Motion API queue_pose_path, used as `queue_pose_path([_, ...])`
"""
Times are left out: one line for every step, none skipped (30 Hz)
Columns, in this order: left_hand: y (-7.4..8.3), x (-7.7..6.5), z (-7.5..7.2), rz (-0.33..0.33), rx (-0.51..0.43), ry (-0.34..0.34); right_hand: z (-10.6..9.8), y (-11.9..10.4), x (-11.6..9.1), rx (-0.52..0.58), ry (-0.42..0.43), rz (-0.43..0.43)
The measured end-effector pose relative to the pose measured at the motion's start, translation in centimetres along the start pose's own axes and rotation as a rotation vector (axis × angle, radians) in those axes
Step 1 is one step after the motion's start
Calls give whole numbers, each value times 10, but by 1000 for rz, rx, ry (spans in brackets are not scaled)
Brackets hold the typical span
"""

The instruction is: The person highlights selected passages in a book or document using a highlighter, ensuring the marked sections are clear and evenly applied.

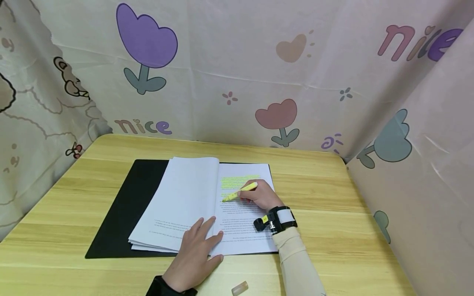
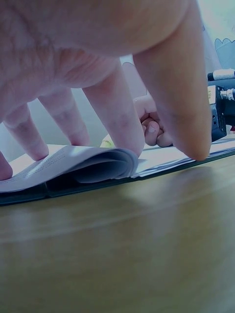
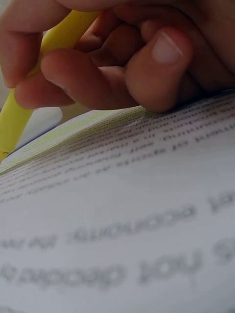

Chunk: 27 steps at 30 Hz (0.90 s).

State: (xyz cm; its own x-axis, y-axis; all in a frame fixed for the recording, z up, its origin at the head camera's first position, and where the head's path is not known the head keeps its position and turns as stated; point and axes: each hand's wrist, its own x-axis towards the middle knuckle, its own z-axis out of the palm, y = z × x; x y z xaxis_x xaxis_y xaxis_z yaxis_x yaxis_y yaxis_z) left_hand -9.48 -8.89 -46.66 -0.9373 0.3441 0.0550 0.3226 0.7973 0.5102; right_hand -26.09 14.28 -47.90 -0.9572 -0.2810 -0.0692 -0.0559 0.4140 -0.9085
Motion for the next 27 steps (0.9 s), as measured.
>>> queue_pose_path([0, 0, 0, 2, 0, 0, 0, 0, 0, -2, 0, 1])
queue_pose_path([0, 0, 0, 2, 1, 0, 0, 0, 0, -5, 0, 3])
queue_pose_path([0, 0, 0, -1, 2, -1, 0, 0, 0, -8, 0, 5])
queue_pose_path([0, 0, 0, -1, 2, -1, 0, 0, 0, -12, 1, 9])
queue_pose_path([0, 0, 0, -1, 3, -1, -1, 0, 0, -13, 2, 12])
queue_pose_path([0, 0, 0, 0, 3, -1, -1, 0, -1, -14, 4, 14])
queue_pose_path([0, 0, 0, 0, 4, -1, -1, 0, -1, -12, 6, 16])
queue_pose_path([0, 0, 1, -1, 5, -1, -1, 0, -1, -14, 8, 18])
queue_pose_path([0, 0, 1, -1, 4, 0, -1, 0, -1, -12, 9, 19])
queue_pose_path([0, 0, 1, 1, 4, 1, -1, 0, -1, -9, 9, 20])
queue_pose_path([0, 0, 1, 3, 4, 2, -1, -1, -1, -3, 9, 21])
queue_pose_path([0, 0, 1, 4, 3, 2, -2, -1, -1, 1, 11, 20])
queue_pose_path([0, 0, 1, 2, 3, 1, -2, -1, -2, 5, 10, 20])
queue_pose_path([0, 0, 1, 2, 3, 1, -2, -2, -2, 6, 11, 22])
queue_pose_path([0, 0, 1, 2, 2, 0, -2, -2, -2, 10, 12, 22])
queue_pose_path([0, 0, 1, 1, 2, 0, -2, -2, -2, 12, 13, 24])
queue_pose_path([0, 0, 1, -1, 3, -1, -2, -2, -2, 14, 16, 25])
queue_pose_path([0, 0, 1, -3, 3, -2, -2, -2, -2, 13, 17, 24])
queue_pose_path([0, 0, 1, -3, 2, -3, -2, -3, -2, 13, 18, 24])
queue_pose_path([0, 0, 1, -3, 1, -3, -3, -3, -2, 13, 20, 24])
queue_pose_path([0, 0, 1, -3, 1, -3, -3, -3, -3, 14, 20, 24])
queue_pose_path([-1, 0, 1, -1, -1, -2, -3, -3, -3, 14, 22, 23])
queue_pose_path([-1, 0, 1, 1, -3, -2, -3, -3, -3, 16, 22, 23])
queue_pose_path([-1, 0, 1, 3, -5, -1, -3, -3, -4, 17, 23, 22])
queue_pose_path([-1, 0, 1, 4, -6, 1, -3, -3, -4, 18, 23, 22])
queue_pose_path([-1, 0, 1, 5, -6, 2, -3, -3, -4, 18, 23, 22])
queue_pose_path([-1, 0, 1, 5, -7, 2, -3, -3, -3, 17, 25, 22])
